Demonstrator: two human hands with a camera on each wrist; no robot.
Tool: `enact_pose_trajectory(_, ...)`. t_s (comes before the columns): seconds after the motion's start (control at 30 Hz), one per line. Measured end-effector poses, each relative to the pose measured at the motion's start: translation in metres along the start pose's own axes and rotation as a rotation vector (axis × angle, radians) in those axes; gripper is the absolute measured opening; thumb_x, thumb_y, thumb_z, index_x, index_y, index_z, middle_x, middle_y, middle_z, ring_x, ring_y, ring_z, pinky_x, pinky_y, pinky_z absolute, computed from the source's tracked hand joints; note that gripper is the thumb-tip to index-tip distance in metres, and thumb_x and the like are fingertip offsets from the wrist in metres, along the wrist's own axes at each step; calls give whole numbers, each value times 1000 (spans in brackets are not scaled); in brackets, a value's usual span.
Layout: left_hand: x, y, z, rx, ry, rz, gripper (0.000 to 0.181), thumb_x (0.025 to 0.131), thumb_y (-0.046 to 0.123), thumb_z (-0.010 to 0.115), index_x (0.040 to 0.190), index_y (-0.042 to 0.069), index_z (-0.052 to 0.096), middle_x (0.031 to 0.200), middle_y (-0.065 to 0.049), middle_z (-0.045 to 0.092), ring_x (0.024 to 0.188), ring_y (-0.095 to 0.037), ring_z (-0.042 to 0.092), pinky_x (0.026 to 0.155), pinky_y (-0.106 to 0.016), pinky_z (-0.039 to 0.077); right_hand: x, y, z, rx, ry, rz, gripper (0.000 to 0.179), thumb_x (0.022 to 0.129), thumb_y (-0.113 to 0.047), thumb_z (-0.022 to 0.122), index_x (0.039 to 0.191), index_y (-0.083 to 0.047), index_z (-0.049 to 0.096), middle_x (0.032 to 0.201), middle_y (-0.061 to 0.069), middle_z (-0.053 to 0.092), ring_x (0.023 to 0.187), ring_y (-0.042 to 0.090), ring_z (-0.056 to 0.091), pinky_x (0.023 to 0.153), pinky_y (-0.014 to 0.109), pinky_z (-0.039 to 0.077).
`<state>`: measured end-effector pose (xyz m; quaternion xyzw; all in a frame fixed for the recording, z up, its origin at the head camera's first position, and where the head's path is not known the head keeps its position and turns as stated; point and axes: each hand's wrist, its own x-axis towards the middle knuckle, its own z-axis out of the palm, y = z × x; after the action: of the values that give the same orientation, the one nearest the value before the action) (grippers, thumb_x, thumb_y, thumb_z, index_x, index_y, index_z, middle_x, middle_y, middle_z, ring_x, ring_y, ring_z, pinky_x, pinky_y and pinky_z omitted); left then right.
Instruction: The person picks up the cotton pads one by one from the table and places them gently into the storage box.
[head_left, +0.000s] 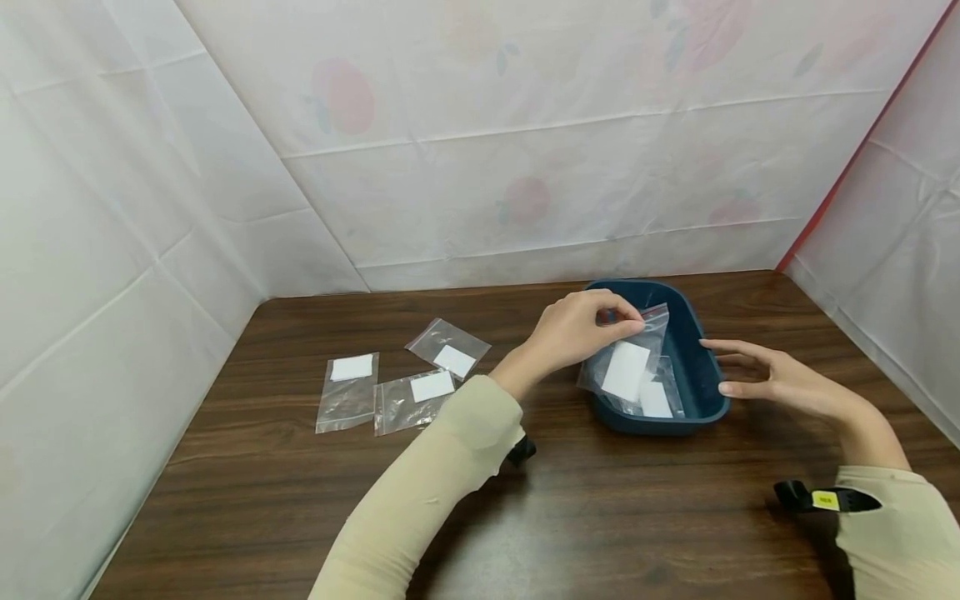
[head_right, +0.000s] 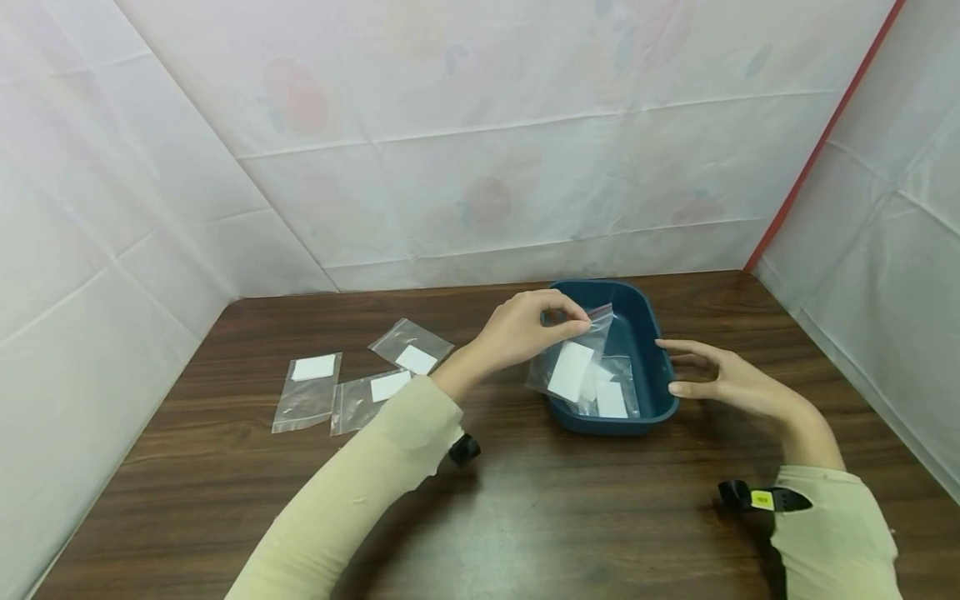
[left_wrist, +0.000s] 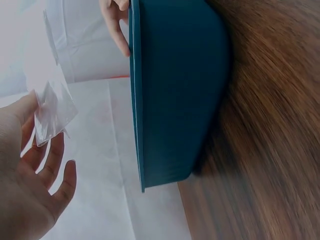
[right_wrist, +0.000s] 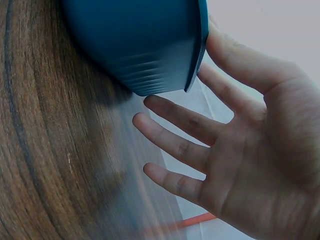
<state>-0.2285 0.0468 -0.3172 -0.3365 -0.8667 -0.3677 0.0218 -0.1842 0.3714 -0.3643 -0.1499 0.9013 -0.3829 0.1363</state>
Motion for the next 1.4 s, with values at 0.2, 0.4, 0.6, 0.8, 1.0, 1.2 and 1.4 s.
enact_pose_trajectory(0.2,9,5,7,-26,5,-45,18,96,44,64,106,33,74,98,24,62,88,1,52,69,-22,45,2,0,-1,-10,-6,-1,68,97,-27,65,154,-10,33,150,29,35,130,51,38,90,69,40)
enact_pose_trajectory(0.4,18,9,19,-81,18,-108,20,95,45,65,107,32,75,96,22,63,85,-1,53,68,-22,45,1,2,-1,-27,-2,-6,67,97,-28,66,154,-11,34,151,28,35,131,50,37,90,70,40)
enact_pose_trajectory(0.6,22,10,32,-77,32,-153,23,95,46,63,109,32,74,95,21,62,78,-3,52,63,-23,43,-1,2,-2,-29,0,-8,67,97,-29,65,154,-10,34,151,28,34,131,51,36,90,73,38)
enact_pose_trajectory(0.8,19,4,44,-85,49,-195,22,97,44,63,109,30,74,99,19,62,76,-4,52,66,-24,42,0,3,-1,-32,1,-1,67,97,-28,65,154,-9,34,149,30,36,131,52,37,89,72,39)
enact_pose_trajectory(1.0,20,0,53,-74,82,-233,21,97,43,63,108,30,75,109,17,65,93,-2,56,81,-27,45,-1,4,-1,-38,6,-8,67,97,-25,65,154,-10,34,149,29,36,130,51,38,89,71,40)
enact_pose_trajectory(1.2,18,-2,57,-86,103,-239,19,98,38,63,107,27,75,111,13,65,94,-2,57,79,-24,47,-2,1,0,-26,10,-6,66,97,-29,66,153,-13,36,149,27,38,131,50,38,90,71,39)
enact_pose_trajectory(1.4,15,-5,56,-106,92,-215,19,99,35,63,108,24,74,101,13,61,81,-3,53,67,-19,44,-2,2,-1,-17,7,-6,66,97,-26,66,153,-11,35,150,28,36,131,51,38,90,71,39)
